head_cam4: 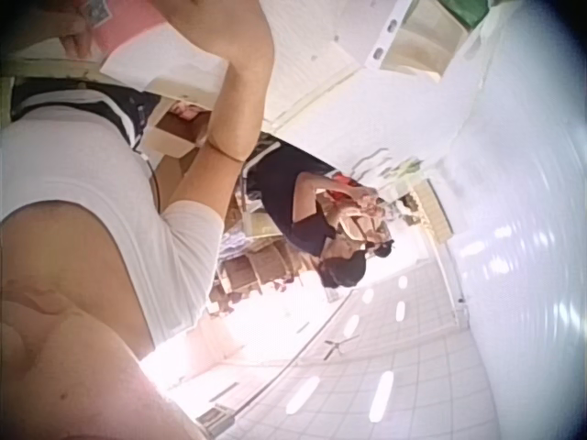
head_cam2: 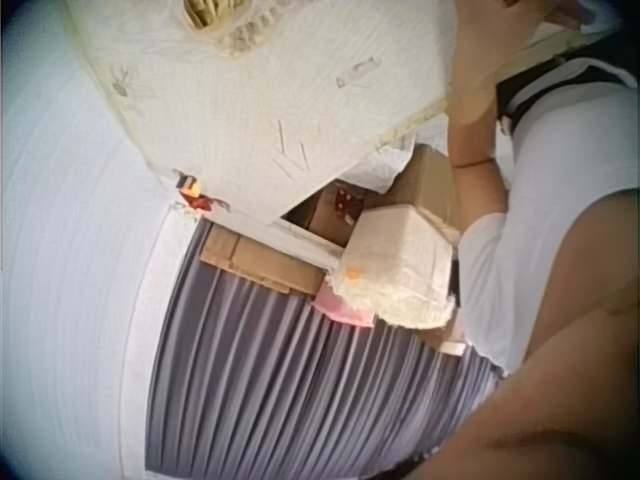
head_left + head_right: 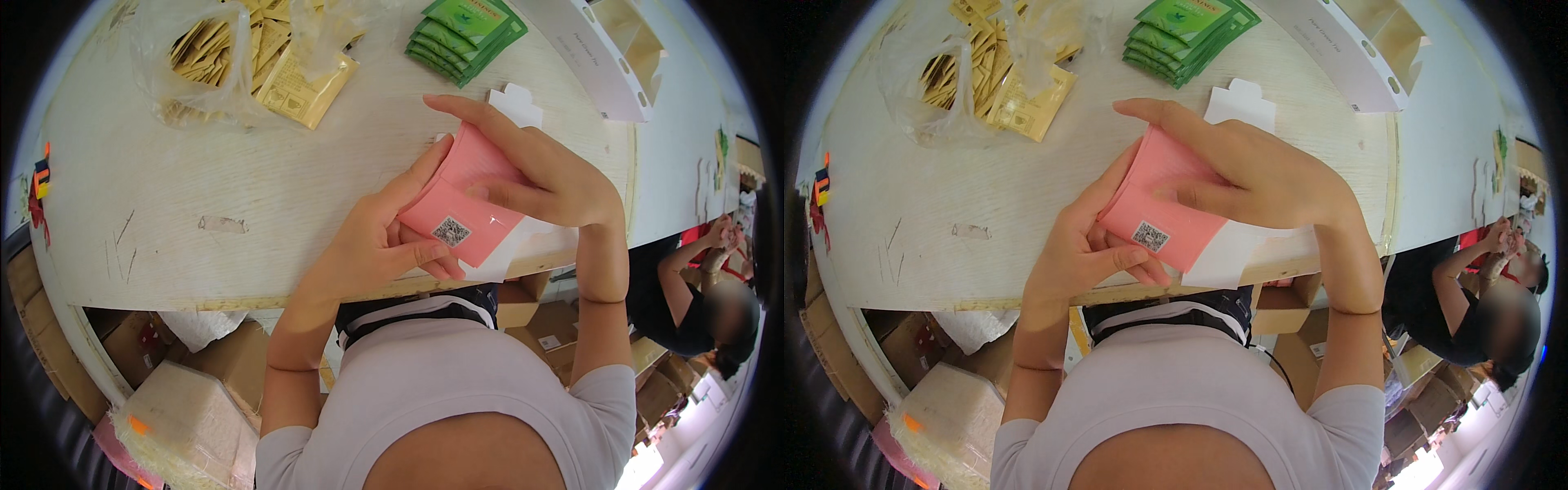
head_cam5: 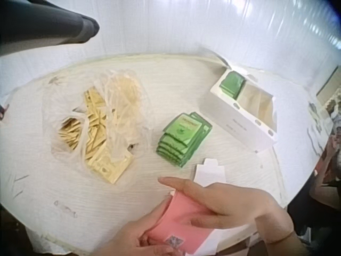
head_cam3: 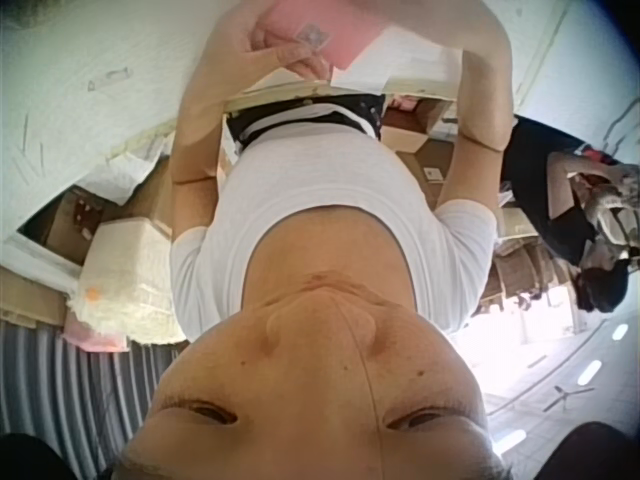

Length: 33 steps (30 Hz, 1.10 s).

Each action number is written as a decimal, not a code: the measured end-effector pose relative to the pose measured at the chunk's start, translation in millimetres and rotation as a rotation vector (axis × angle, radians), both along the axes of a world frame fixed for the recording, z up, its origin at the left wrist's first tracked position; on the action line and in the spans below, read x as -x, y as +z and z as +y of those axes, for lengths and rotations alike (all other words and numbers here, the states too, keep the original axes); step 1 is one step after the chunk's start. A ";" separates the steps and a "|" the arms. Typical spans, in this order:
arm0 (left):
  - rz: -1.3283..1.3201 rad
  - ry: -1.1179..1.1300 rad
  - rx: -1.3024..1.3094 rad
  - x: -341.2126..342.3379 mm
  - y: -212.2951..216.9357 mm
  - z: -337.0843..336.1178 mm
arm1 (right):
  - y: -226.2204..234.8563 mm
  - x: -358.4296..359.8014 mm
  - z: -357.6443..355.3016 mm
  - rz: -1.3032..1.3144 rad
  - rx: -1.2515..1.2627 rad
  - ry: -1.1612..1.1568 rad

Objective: The person assembles cardboard gift boxes by hand, inserting gold and green tea packets into a pink box before folding and closing it.

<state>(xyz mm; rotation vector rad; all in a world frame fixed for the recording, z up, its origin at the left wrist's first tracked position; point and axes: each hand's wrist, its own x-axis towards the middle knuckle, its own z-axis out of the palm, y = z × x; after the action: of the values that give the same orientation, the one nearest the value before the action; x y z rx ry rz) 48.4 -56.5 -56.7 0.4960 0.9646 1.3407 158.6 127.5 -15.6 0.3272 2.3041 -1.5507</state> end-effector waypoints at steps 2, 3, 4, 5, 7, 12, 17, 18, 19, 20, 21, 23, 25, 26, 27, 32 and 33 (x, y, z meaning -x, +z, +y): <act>0.103 -0.028 -0.071 1.2 -1.0 -1.9 | -3.7 -3.1 -1.6 0.106 0.036 -0.016; 0.154 -0.043 -0.108 1.8 -2.7 -2.9 | -5.0 -3.8 -2.9 0.139 0.082 -0.033; 0.170 -0.031 -0.138 1.8 -4.8 -3.6 | -4.5 -4.9 -3.6 0.150 0.103 -0.044; 0.186 -0.019 -0.168 1.7 -7.2 -4.3 | -4.1 -6.0 -4.0 0.162 0.122 -0.056; 0.202 -0.011 -0.218 0.5 -10.4 -4.6 | -1.6 -8.2 -5.7 0.150 0.100 -0.063; 0.244 -0.022 -0.282 -0.3 -14.0 -3.3 | -1.4 -12.7 -10.7 0.225 -0.046 -0.016; 0.150 0.062 -0.169 -2.8 -11.6 -2.7 | -2.0 -11.0 -10.7 0.157 0.125 -0.055; 0.143 0.099 -0.145 -3.4 -10.9 -1.4 | -4.7 -10.7 -11.0 0.205 0.105 -0.074; 0.164 0.108 -0.168 -2.9 -10.9 -0.6 | -6.6 -10.0 -12.3 0.259 0.117 -0.093; 0.185 0.118 -0.191 -1.8 -11.5 -0.3 | -8.4 -9.7 -13.7 0.311 0.127 -0.111; 0.184 0.139 -0.198 -0.7 -12.2 -1.1 | -10.8 -7.7 -15.8 0.375 0.173 -0.125; 0.153 0.189 -0.199 0.9 -14.2 -2.9 | -15.6 -7.0 -17.8 0.479 0.249 -0.188; 0.132 0.264 -0.210 2.7 -13.8 -0.7 | -17.4 -7.9 -18.7 0.542 0.306 -0.300; 0.144 0.314 -0.218 2.1 -12.9 1.0 | -18.6 -9.3 -20.5 0.564 0.341 -0.364; 0.163 0.369 -0.224 1.4 -11.6 1.8 | -22.2 -10.7 -26.0 0.571 0.397 -0.433; 0.523 0.377 -0.303 0.9 -19.8 -0.3 | -36.4 -6.1 -61.1 0.642 0.380 -0.672; 0.597 0.379 -0.372 2.9 -20.5 1.9 | -38.8 -7.1 -60.9 0.634 0.375 -0.656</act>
<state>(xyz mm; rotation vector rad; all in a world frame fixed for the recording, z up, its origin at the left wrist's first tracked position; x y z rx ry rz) 45.5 -54.5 -77.2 1.0793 1.3449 1.7737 165.8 66.6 -54.4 0.6001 2.3766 -2.6923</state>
